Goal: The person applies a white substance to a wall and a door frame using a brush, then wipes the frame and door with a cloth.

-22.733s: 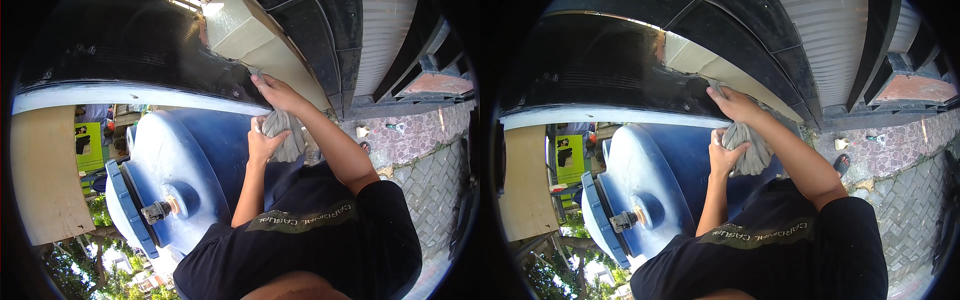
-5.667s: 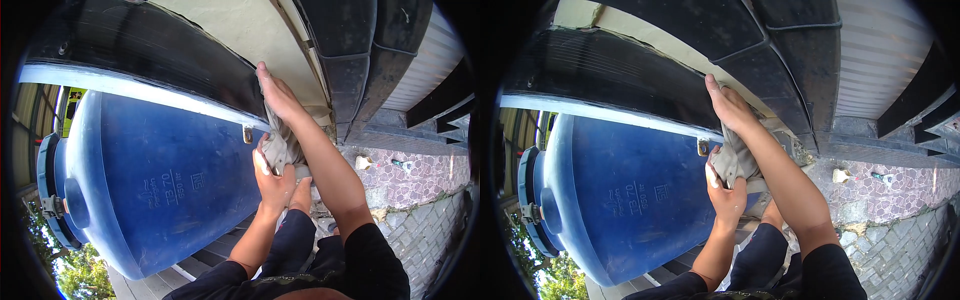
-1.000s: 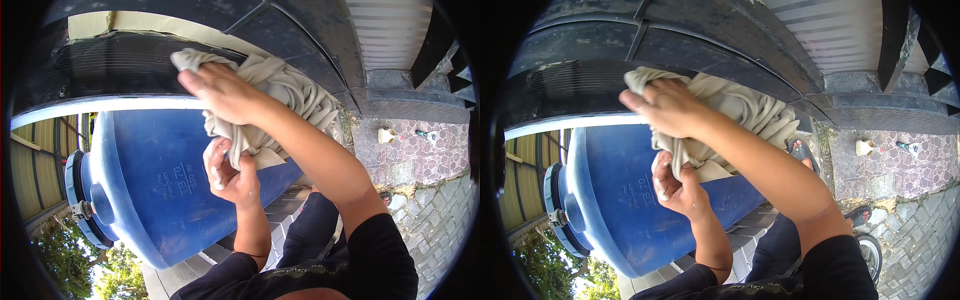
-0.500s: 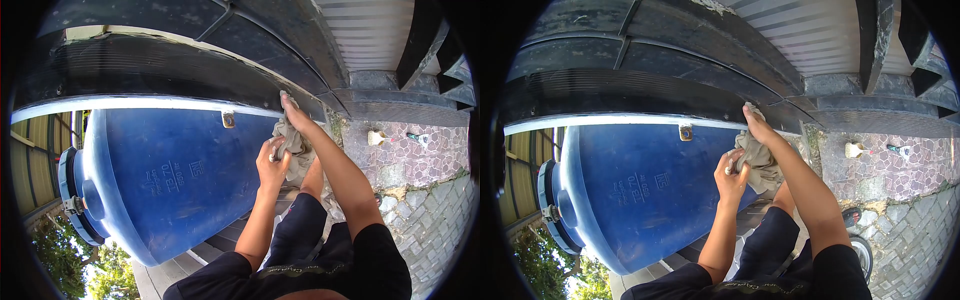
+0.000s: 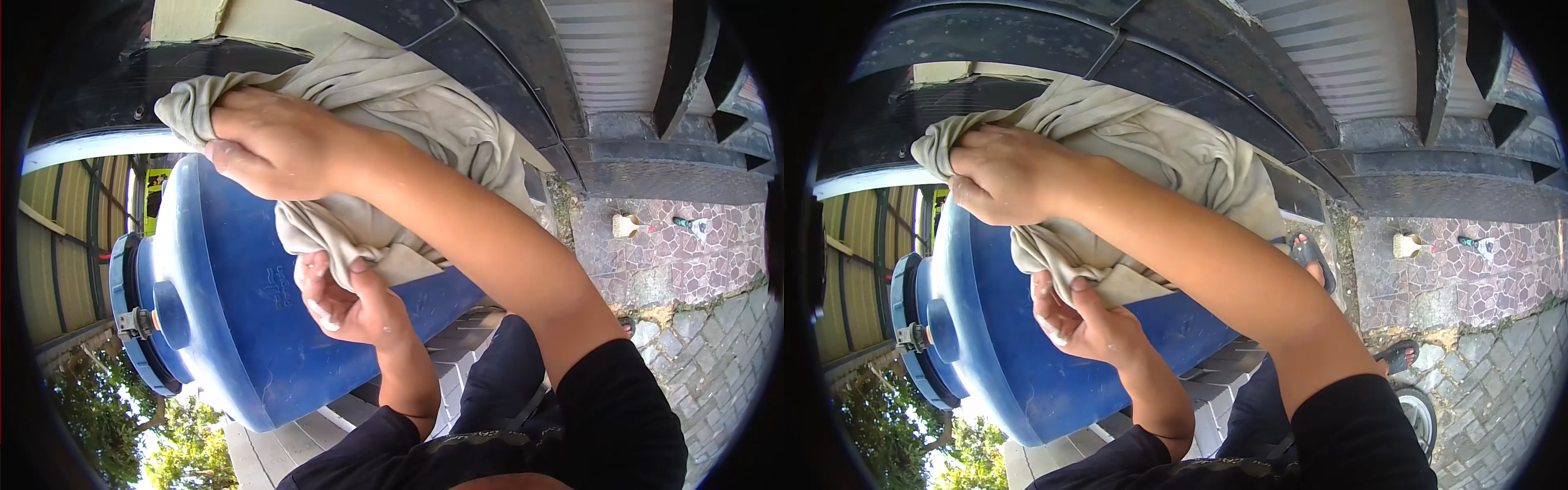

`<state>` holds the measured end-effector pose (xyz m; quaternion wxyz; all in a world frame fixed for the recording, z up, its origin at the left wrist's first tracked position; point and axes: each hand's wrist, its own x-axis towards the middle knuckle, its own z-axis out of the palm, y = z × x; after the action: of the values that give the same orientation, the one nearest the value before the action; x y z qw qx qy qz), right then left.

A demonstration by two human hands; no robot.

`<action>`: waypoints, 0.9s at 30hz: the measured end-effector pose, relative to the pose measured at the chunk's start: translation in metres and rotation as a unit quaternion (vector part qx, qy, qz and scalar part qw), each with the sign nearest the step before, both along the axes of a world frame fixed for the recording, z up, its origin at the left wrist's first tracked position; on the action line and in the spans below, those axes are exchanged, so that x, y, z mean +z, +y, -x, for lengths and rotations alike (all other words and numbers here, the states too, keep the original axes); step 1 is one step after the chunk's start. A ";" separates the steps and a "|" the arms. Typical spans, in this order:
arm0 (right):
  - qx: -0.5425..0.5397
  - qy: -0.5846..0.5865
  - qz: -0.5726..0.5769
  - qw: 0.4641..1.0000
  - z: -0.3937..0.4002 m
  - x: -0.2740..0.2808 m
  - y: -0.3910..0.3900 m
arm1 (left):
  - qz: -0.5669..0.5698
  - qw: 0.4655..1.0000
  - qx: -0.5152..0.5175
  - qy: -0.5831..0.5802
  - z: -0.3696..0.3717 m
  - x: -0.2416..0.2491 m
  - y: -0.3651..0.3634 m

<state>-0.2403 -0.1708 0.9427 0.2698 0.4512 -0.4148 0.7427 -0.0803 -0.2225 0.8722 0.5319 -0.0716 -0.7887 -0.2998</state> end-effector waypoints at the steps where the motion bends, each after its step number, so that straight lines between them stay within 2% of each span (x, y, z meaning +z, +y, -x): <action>1: -0.004 -0.006 0.000 1.000 0.000 0.001 -0.009 | -0.017 1.000 0.003 0.008 0.004 0.005 -0.002; 3: -0.148 -0.066 0.042 0.986 0.004 -0.010 -0.026 | -0.044 0.999 -0.018 0.011 0.007 0.010 -0.010; 4: -0.150 -0.067 0.039 0.986 0.009 -0.024 -0.030 | -0.047 0.999 -0.020 0.010 0.006 0.007 -0.014; 6: -0.136 -0.201 -0.056 0.969 0.016 -0.066 -0.032 | 0.005 0.998 -0.020 -0.052 0.003 -0.001 -0.023; 7: -0.124 -0.228 -0.038 0.965 0.014 -0.089 -0.032 | 0.028 0.996 -0.027 -0.081 0.005 -0.007 -0.023; 8: -0.115 -0.253 -0.021 0.960 0.013 -0.113 -0.031 | -0.002 0.992 -0.016 -0.126 0.003 -0.014 -0.020; 11: -0.108 -0.310 -0.062 0.943 0.012 -0.177 -0.031 | 0.005 0.979 -0.061 -0.197 0.005 -0.050 -0.018; 12: -0.087 -0.340 -0.073 0.934 0.012 -0.197 -0.030 | 0.014 0.970 -0.047 -0.237 0.005 -0.062 -0.019; 14: -0.058 -0.438 -0.161 0.882 0.008 -0.228 -0.021 | 0.029 0.961 -0.067 -0.268 0.009 -0.084 -0.021; 15: -0.047 -0.464 -0.170 0.868 0.007 -0.243 -0.019 | 0.015 0.953 -0.065 -0.295 0.010 -0.095 -0.020; 21: -0.006 -0.553 -0.155 0.819 0.008 -0.358 -0.027 | 0.036 0.925 -0.077 -0.370 0.026 -0.158 -0.015; 26: -0.022 -0.620 -0.246 0.744 -0.002 -0.416 -0.018 | 0.017 0.904 -0.066 -0.422 0.027 -0.201 -0.020; 27: 0.029 -0.640 -0.247 0.728 0.001 -0.434 -0.018 | 0.037 0.897 -0.061 -0.436 0.026 -0.204 -0.021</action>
<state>-0.2411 -0.1885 0.5091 -0.2019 -0.0681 -0.6443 0.7345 -0.1063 -0.2437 0.6685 0.1123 -0.0017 -0.9462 -0.3034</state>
